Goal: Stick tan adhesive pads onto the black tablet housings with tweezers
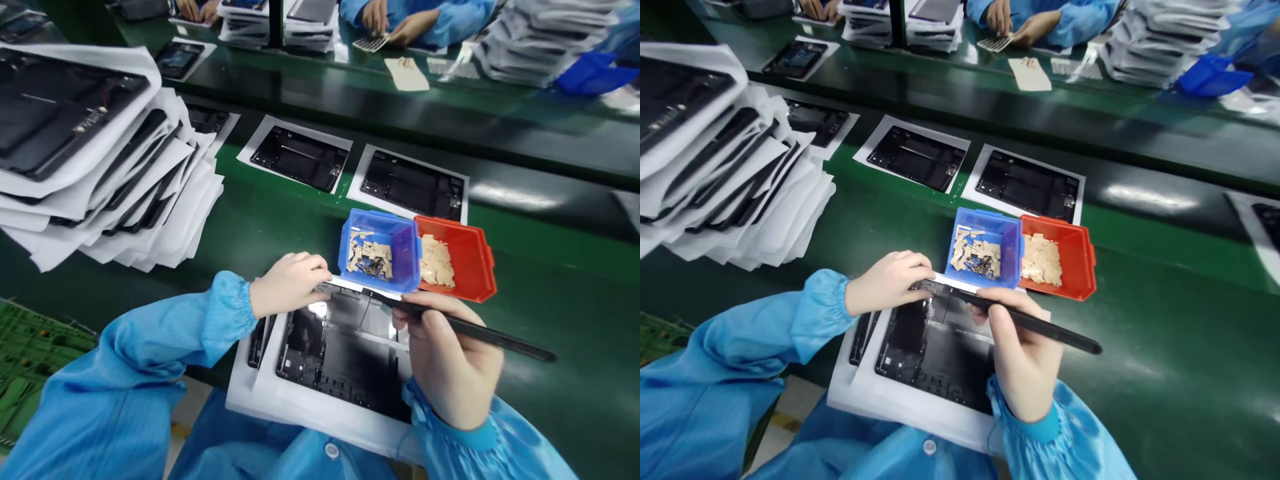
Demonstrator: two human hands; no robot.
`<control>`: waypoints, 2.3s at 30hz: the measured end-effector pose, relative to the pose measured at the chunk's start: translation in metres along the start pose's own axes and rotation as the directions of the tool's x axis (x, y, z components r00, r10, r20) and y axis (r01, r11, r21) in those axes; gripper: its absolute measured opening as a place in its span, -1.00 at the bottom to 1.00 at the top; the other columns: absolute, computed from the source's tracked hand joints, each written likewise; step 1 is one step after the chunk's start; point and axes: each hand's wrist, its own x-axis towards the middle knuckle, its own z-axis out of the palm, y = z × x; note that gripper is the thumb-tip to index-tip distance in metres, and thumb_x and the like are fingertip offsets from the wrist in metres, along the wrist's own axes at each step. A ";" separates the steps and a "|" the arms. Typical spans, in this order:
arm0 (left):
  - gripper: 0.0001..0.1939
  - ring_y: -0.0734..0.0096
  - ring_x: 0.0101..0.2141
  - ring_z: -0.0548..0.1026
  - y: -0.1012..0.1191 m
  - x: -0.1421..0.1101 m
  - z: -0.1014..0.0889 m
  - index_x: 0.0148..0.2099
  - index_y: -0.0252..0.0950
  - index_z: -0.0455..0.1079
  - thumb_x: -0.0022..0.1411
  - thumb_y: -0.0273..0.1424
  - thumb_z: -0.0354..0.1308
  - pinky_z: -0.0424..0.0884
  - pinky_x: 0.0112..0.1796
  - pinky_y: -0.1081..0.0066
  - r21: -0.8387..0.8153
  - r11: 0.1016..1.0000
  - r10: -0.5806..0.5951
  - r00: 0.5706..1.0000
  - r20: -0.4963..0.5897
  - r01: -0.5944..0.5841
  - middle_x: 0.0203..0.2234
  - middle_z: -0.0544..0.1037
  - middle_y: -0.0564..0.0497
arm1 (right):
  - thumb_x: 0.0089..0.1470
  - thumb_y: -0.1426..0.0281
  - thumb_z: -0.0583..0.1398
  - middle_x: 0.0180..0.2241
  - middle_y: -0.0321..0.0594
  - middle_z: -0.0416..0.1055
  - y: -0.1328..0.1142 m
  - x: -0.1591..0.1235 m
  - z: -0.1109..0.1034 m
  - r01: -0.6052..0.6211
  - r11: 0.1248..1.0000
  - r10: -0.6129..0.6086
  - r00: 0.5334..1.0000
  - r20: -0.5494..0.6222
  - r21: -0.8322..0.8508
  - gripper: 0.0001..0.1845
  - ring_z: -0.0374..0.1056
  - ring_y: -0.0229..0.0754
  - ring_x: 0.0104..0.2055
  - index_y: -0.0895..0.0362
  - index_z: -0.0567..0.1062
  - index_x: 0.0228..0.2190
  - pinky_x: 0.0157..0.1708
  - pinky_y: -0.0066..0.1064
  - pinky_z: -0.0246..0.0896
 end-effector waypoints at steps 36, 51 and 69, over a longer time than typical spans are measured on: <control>-0.96 0.42 -0.16 0.49 -0.016 -0.032 0.019 -0.28 -0.35 0.37 0.22 -0.55 0.10 0.50 -0.11 0.34 -0.278 0.960 -0.023 0.973 -0.230 -0.043 -0.24 0.50 -0.05 | 0.08 0.28 0.23 -0.57 -0.29 0.49 0.053 0.020 0.037 -0.342 0.890 0.369 0.929 0.037 -0.300 -0.85 0.46 -0.23 -0.57 0.11 0.49 -0.40 -0.50 -0.50 0.45; -0.93 0.41 -0.08 0.45 -0.010 -0.042 0.014 -0.23 -0.36 0.35 0.23 -0.58 0.08 0.46 -0.04 0.36 -0.281 0.959 -0.003 0.986 -0.166 -0.045 -0.19 0.49 -0.07 | 0.10 0.27 0.21 -0.52 -0.29 0.48 0.042 0.027 0.027 -0.250 0.906 0.340 0.911 0.235 -0.341 -0.84 0.44 -0.27 -0.53 0.10 0.48 -0.42 -0.43 -0.50 0.43; -0.82 0.43 -0.20 0.45 -0.002 -0.025 0.000 -0.37 -0.30 0.31 0.30 -0.49 -0.03 0.30 -0.07 0.33 -0.654 0.738 -0.188 0.981 0.038 0.167 -0.31 0.52 0.02 | 0.11 0.24 0.20 -0.48 -0.24 0.48 0.040 0.017 0.029 -0.356 0.921 0.388 0.873 0.294 -0.158 -0.80 0.44 -0.26 -0.50 0.12 0.51 -0.33 -0.42 -0.45 0.44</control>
